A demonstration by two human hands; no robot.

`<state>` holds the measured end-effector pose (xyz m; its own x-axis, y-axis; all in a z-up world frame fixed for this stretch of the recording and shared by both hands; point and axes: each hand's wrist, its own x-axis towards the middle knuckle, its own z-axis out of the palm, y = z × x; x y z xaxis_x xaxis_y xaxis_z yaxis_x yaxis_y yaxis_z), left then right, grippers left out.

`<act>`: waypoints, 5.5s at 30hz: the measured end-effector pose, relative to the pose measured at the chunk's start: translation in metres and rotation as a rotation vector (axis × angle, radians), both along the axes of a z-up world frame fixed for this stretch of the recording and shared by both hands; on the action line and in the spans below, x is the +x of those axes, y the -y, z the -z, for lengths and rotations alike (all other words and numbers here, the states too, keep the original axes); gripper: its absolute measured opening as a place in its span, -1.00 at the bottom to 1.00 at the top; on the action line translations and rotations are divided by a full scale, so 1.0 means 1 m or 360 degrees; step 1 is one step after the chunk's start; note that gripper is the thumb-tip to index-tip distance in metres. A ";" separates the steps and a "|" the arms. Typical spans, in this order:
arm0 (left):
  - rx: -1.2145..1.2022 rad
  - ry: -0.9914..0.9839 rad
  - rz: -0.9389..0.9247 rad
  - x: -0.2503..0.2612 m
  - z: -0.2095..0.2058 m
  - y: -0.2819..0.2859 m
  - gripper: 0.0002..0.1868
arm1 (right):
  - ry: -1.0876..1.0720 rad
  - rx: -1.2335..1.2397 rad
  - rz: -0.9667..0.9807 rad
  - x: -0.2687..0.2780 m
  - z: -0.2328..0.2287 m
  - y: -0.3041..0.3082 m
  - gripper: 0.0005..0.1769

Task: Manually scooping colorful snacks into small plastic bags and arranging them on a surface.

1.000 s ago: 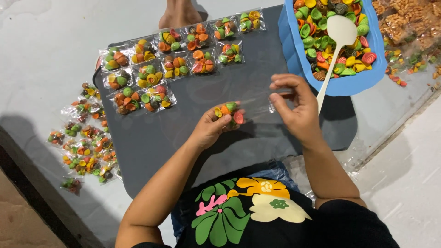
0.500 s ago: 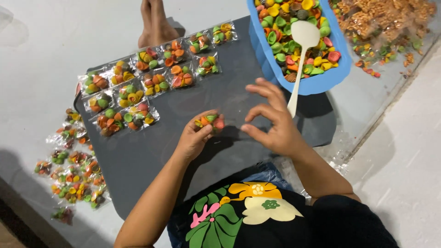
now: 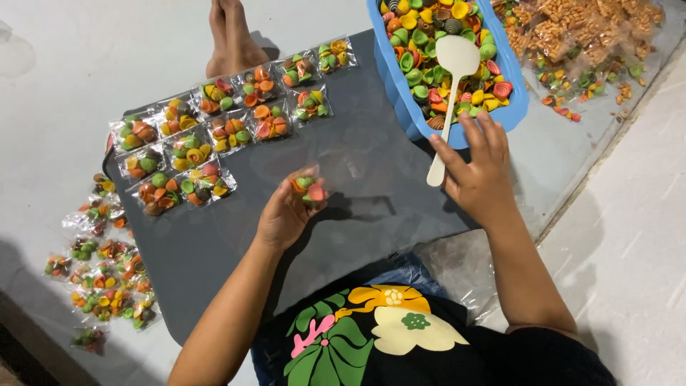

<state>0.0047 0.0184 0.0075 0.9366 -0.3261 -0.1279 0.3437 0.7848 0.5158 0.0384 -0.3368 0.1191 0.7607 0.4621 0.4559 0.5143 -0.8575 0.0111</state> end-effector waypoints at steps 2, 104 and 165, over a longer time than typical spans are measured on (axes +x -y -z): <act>-0.0017 -0.0033 -0.0012 0.000 0.003 -0.001 -0.44 | 0.0119 0.0016 -0.0075 0.003 -0.005 -0.004 -0.45; -0.0386 -0.0012 -0.0326 0.004 0.010 -0.019 -0.53 | 0.0141 0.0601 -0.0228 -0.003 0.006 -0.024 -0.80; 0.1241 0.0240 -0.0549 0.031 0.001 -0.005 -0.68 | -0.1716 0.1541 -0.0669 0.064 0.092 -0.166 -0.72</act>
<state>0.0357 0.0233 0.0068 0.9921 0.1086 -0.0630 0.0358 0.2356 0.9712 0.1024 -0.1712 0.0269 0.8128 0.5819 0.0286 0.1096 -0.1046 -0.9885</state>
